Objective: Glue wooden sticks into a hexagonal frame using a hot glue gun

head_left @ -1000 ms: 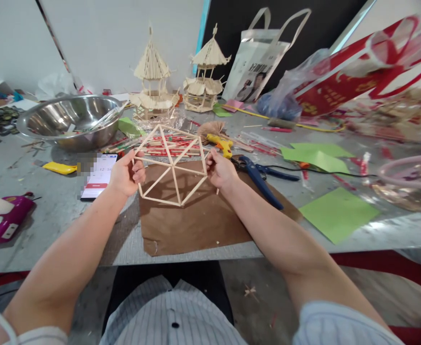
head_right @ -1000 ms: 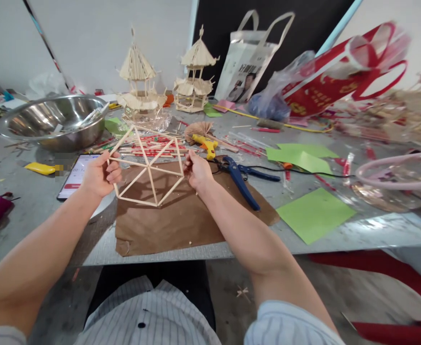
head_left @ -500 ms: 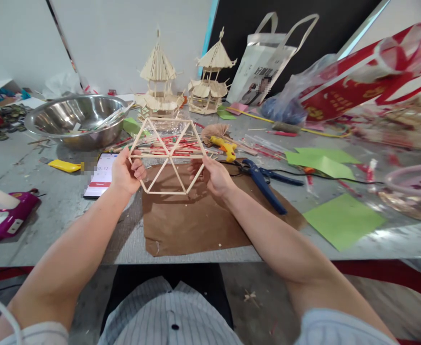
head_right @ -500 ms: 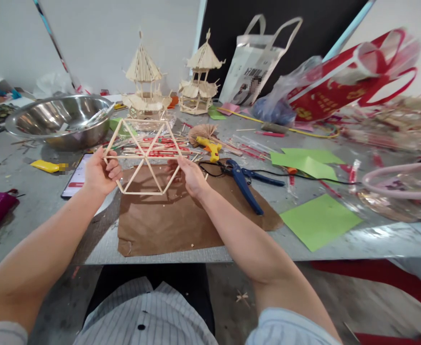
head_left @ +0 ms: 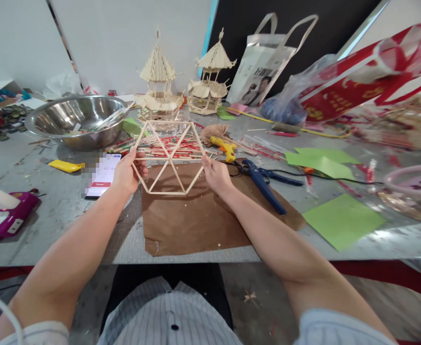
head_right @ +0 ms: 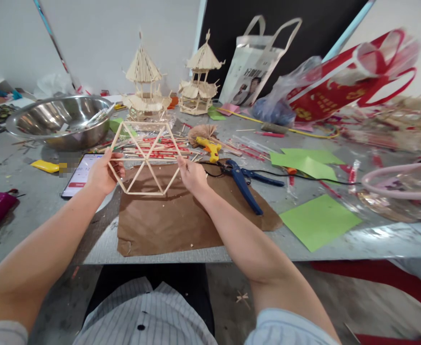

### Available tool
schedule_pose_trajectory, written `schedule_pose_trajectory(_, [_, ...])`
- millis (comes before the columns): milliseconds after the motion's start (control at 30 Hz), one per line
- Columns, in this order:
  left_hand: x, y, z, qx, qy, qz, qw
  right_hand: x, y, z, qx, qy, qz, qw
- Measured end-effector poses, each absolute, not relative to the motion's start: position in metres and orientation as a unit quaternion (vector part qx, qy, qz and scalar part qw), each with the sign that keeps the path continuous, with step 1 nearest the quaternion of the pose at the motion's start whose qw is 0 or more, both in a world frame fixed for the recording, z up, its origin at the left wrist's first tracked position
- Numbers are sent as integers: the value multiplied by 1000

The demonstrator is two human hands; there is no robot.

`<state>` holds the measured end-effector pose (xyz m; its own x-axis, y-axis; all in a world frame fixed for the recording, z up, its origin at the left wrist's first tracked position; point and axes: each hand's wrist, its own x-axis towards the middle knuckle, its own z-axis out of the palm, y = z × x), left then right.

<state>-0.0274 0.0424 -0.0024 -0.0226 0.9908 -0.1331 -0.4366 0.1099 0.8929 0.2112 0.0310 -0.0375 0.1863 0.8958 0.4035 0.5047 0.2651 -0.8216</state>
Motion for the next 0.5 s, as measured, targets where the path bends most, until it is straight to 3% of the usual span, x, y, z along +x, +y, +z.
schedule_pose_trajectory(300, [-26,43,-2,324,417,601,601,220,40,-41,-539,-565,224,583])
schedule_pose_trajectory(500, [-27,43,-2,322,416,601,602,224,51,-38,-488,-387,365,692])
